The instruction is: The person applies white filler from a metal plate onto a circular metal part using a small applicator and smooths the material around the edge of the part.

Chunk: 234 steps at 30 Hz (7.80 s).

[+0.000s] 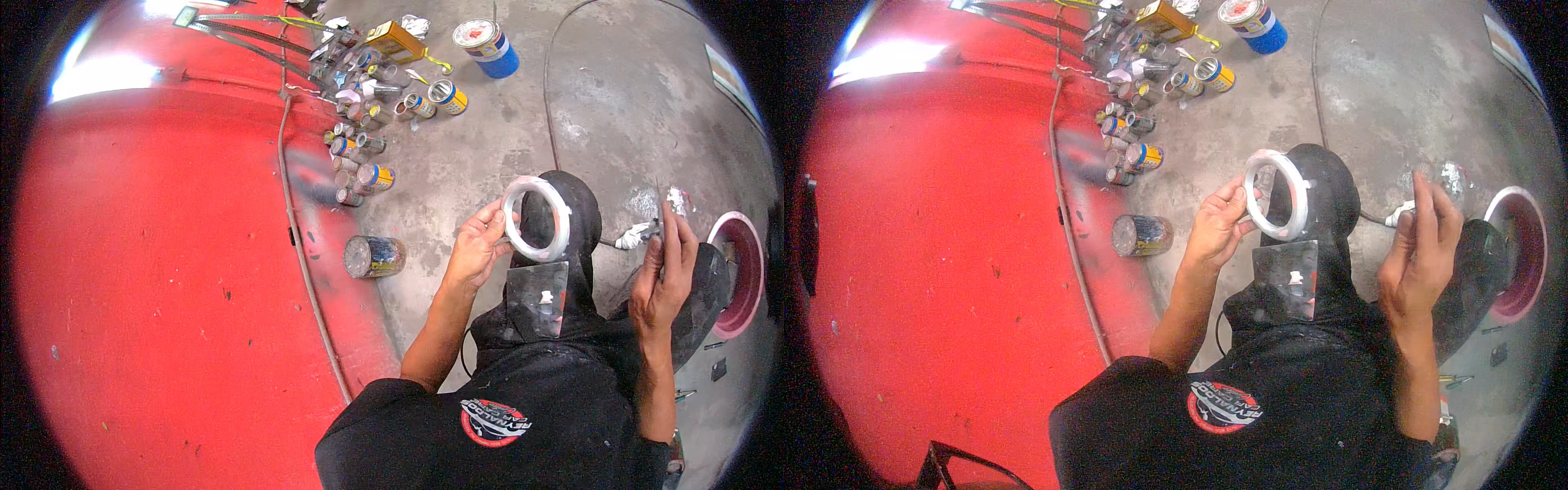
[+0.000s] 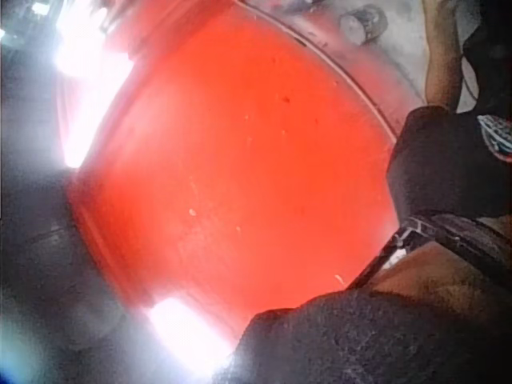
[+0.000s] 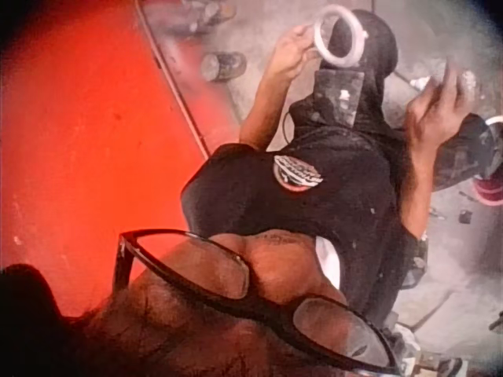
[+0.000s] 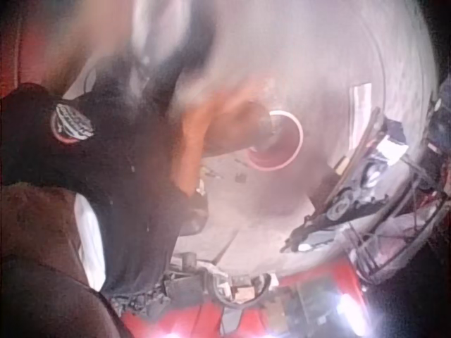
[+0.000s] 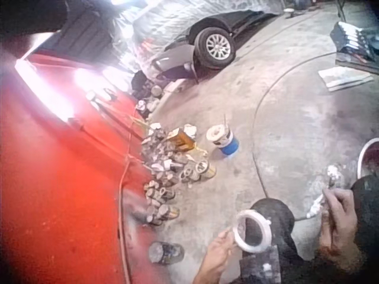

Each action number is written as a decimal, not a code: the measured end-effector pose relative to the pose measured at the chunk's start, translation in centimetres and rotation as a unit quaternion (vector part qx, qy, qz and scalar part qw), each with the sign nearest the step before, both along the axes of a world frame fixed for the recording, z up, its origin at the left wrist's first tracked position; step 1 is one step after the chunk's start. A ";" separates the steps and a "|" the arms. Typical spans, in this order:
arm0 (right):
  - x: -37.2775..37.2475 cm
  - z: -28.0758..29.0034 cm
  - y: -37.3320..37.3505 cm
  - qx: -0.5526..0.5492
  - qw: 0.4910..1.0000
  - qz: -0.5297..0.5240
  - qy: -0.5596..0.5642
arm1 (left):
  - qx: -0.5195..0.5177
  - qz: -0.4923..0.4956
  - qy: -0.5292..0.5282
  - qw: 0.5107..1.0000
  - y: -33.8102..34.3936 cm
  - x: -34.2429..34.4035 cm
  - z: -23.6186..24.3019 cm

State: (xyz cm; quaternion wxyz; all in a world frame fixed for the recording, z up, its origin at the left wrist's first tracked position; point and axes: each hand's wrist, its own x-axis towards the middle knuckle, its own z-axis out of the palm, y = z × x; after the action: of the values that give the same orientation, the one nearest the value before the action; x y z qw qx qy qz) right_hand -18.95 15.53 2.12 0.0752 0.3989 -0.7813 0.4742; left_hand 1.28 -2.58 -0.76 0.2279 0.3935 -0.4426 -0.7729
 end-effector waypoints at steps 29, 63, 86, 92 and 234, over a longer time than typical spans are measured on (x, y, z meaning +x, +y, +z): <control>1.6 -0.3 0.5 0.018 0.998 0.046 -0.023 | 0.023 0.019 0.081 0.996 0.2 0.8 -1.1; 0.9 -2.6 1.3 0.054 0.996 0.029 -0.057 | -0.070 0.185 0.157 0.968 1.4 -1.1 -1.5; 0.7 -2.9 1.4 0.055 0.997 0.031 -0.052 | -0.066 0.158 0.177 0.969 1.6 -1.4 -0.6; 0.9 -2.2 1.5 0.044 0.997 0.047 -0.046 | -0.032 0.128 0.184 0.974 1.6 -1.0 -0.9; -0.6 4.2 2.4 0.253 0.898 0.350 0.086 | 0.016 -0.105 0.005 0.994 1.6 0.9 1.6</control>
State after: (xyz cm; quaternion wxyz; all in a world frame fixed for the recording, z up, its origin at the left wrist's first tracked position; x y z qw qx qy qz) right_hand -19.52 17.90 6.28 -0.1318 0.6912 -0.6756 0.2201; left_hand 2.14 -0.96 0.87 0.1410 0.3444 -0.4680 -0.8015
